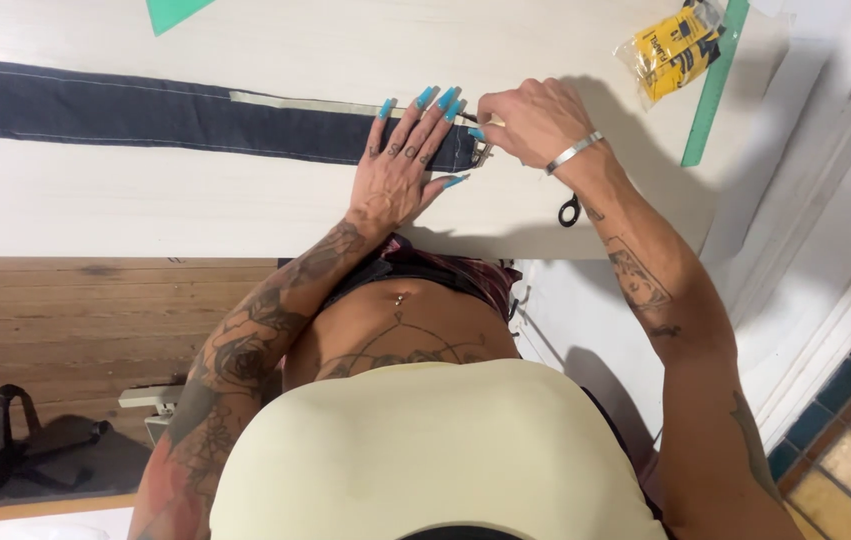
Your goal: Applying masking tape along the edge of a long strip of dark leather on a workbench.
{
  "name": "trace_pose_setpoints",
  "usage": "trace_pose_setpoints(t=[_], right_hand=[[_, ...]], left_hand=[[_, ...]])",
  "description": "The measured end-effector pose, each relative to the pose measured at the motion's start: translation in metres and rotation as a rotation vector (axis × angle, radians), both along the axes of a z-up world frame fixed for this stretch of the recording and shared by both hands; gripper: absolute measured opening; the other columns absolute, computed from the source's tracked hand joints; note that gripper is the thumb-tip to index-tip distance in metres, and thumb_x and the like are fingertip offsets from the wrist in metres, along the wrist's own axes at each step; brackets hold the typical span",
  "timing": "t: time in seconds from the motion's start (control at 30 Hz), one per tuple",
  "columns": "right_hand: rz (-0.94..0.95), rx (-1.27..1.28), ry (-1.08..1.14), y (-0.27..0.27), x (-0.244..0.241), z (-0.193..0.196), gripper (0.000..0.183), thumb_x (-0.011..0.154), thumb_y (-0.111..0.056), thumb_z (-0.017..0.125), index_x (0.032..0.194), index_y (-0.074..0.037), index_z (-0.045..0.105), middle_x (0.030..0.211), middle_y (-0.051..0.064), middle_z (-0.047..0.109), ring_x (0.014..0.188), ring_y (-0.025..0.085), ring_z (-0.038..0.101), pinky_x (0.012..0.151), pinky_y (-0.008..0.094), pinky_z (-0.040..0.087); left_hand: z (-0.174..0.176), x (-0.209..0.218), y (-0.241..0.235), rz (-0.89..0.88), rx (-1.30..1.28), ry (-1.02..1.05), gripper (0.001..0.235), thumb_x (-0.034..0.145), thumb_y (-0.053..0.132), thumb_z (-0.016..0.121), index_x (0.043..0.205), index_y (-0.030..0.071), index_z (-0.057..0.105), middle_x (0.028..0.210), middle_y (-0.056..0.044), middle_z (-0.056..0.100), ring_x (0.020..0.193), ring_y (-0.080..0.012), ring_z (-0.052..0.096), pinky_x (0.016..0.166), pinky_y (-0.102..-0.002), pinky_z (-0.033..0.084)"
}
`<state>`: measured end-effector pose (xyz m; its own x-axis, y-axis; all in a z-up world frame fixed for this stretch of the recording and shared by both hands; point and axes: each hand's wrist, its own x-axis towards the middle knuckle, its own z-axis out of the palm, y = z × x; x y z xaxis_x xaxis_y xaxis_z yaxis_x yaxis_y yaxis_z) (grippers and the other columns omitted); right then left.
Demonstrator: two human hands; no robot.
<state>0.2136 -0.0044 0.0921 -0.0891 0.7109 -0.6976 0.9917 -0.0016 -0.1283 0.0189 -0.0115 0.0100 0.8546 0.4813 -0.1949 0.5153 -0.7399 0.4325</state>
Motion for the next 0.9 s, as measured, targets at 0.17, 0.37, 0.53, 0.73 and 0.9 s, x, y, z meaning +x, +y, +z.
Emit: trace_pose_setpoints(t=[0.17,0.37,0.53,0.73,0.9], right_hand=[[-0.163,-0.186,0.068,0.007,0.006,-0.009,0.018,0.090,-0.027,0.049,0.098,-0.014,0.058,0.063,0.005,0.062,0.059,0.020,0.058,0.078,0.043,0.043],[-0.083,-0.367,-0.047,0.023,0.003,-0.013,0.024,0.088,-0.029,0.041,0.098,-0.018,0.059,0.089,0.011,0.064,0.079,0.030,0.058,0.071,0.044,0.044],[-0.095,-0.422,-0.034,0.026,0.002,-0.018,0.022,0.088,-0.034,0.045,0.098,-0.020,0.060,0.079,0.004,0.063,0.069,0.020,0.055,0.064,0.034,0.045],[-0.105,-0.144,0.029,0.004,-0.004,-0.015,0.013,0.092,-0.022,0.050,0.094,-0.015,0.062,0.045,0.002,0.053,0.042,0.014,0.050,0.044,0.026,0.043],[-0.317,-0.056,0.103,-0.004,0.000,-0.019,0.026,0.093,-0.028,0.049,0.082,-0.010,0.064,0.046,0.002,0.051,0.040,0.014,0.044,0.043,0.029,0.041]], left_hand=[[-0.002,0.000,0.000,-0.001,0.024,-0.025,0.075,0.089,0.050,0.051,0.142,0.012,0.014,0.145,-0.004,0.010,0.133,-0.0227,0.008,0.107,-0.047,0.008],[-0.003,0.001,-0.001,-0.001,-0.011,-0.029,0.071,0.089,0.049,0.046,0.142,0.013,0.015,0.145,-0.004,0.010,0.133,-0.0235,0.008,0.107,-0.047,0.006],[-0.010,-0.001,-0.002,0.015,0.066,-0.087,0.070,0.088,0.048,0.052,0.141,0.015,0.021,0.144,-0.004,0.014,0.132,-0.0234,0.011,0.106,-0.047,0.011],[-0.006,-0.001,-0.001,0.023,0.031,-0.085,0.067,0.089,0.041,0.052,0.141,0.014,0.020,0.144,-0.004,0.012,0.133,-0.0233,0.010,0.107,-0.048,0.009],[-0.003,0.000,0.000,0.020,0.019,-0.077,0.070,0.088,0.042,0.052,0.141,0.013,0.018,0.145,-0.004,0.014,0.133,-0.0229,0.011,0.107,-0.047,0.009]])
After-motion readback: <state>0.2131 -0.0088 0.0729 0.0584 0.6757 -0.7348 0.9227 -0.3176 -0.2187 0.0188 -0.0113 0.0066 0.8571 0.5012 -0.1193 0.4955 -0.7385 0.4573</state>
